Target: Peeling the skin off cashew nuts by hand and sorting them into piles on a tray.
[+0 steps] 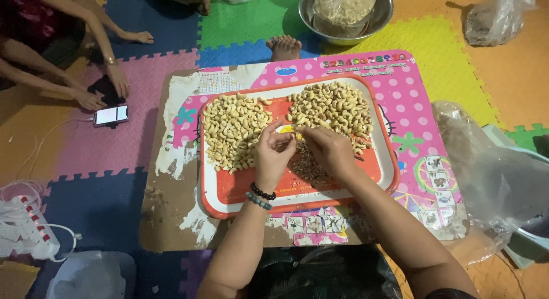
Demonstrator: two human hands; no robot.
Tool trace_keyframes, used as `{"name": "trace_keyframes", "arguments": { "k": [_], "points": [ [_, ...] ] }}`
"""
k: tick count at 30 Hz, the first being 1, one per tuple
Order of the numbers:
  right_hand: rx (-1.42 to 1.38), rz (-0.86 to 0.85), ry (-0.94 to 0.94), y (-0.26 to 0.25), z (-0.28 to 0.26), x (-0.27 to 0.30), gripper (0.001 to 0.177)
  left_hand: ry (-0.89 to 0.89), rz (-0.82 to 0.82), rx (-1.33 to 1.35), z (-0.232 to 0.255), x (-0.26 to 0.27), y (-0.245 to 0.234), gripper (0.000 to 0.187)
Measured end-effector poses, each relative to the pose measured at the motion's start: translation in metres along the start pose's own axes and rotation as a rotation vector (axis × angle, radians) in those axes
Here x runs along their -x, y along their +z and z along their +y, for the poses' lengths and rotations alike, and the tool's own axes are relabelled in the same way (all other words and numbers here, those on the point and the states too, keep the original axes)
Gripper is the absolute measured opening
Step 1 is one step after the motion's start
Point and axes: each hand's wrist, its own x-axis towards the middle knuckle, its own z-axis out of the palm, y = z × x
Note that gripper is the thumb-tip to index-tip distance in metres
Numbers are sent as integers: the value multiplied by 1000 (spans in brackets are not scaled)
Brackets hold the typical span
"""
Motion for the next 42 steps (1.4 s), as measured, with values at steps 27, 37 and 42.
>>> {"name": "trace_keyframes", "arguments": {
  "k": [27,37,42],
  "points": [
    [26,-84,3,11,4,5,21,-62,5,-153,0,-1,3,69],
    [-192,-44,256,10,10,6,23,-183,-40,62,4,-2,-1,74],
    [-437,-98,416,10,0,5,26,-213,6,205,4,-4,-4,73]
  ]
}}
